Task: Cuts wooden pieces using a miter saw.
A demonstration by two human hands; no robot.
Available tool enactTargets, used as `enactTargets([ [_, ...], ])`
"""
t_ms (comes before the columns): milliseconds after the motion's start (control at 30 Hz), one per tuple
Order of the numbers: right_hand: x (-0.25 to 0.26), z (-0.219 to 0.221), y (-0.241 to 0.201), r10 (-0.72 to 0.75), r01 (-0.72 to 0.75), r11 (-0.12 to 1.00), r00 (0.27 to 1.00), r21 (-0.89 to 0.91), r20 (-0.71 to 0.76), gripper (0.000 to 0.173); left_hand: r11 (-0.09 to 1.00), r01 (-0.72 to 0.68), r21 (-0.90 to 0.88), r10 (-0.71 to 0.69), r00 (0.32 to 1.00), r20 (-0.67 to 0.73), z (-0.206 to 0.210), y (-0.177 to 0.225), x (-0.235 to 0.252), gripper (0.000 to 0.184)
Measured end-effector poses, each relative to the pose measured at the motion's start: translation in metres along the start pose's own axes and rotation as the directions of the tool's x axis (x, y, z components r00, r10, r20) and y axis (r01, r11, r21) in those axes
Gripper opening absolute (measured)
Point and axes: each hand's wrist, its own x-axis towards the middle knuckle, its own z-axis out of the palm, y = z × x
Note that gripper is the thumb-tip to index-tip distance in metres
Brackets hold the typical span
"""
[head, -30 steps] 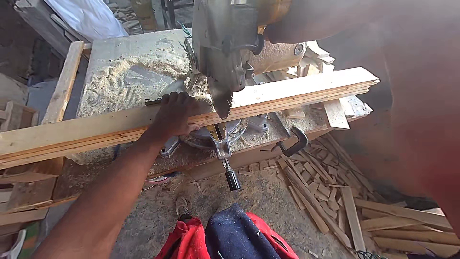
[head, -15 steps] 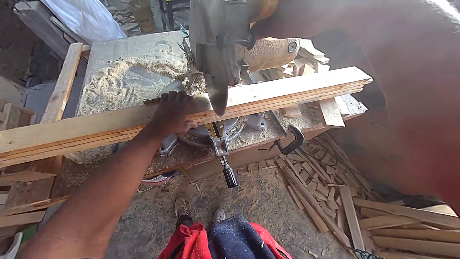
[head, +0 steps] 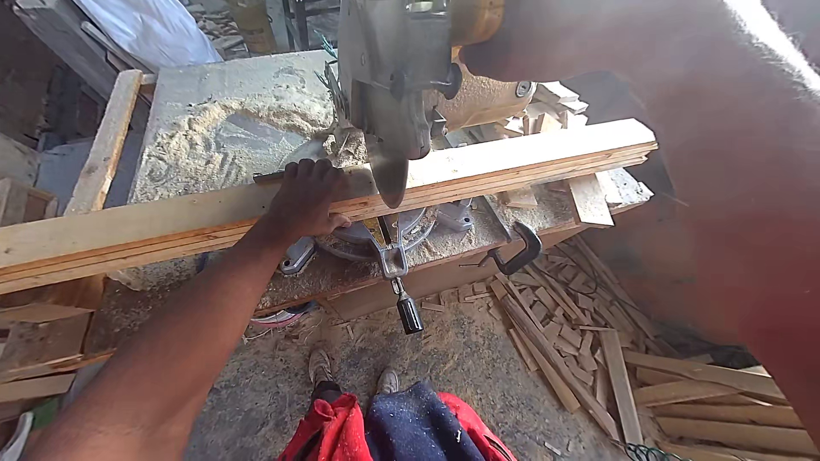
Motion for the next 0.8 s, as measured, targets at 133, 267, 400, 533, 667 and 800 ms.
enactTargets([
  [133,-0.007,-0.001,-0.006,0.047,-0.046,0.995,0.999,-0.087,0.002,0.019,1.0,0.004,0.011,-0.004,1.0,0.013,0.0,-0.001,0.0,0.091],
  [267,-0.014,0.003,-0.007,0.008,-0.008,0.993,1.0,-0.114,0.002,0.019,1.0,0.013,0.004,-0.013,0.999,0.031,0.001,-0.001,0.0,0.093],
  [400,-0.021,0.006,-0.013,0.068,-0.066,0.993,0.998,-0.1,0.017,0.019,1.0,0.008,0.0,-0.008,0.999,0.033,0.003,-0.003,0.001,0.091],
  [533,-0.027,0.009,-0.017,0.091,-0.087,0.988,0.996,-0.124,0.024,0.022,1.0,-0.01,-0.001,0.01,1.0,0.023,0.003,-0.004,0.0,0.09],
  [667,-0.034,0.01,-0.022,0.1,-0.096,0.985,0.995,-0.142,0.026,0.026,1.0,0.014,-0.004,-0.013,0.998,0.067,-0.004,0.0,0.0,0.093],
  [800,-0.036,0.013,-0.025,0.1,-0.098,0.983,0.995,-0.154,0.007,0.03,1.0,0.004,0.002,-0.004,0.998,0.067,-0.005,0.001,-0.001,0.093],
])
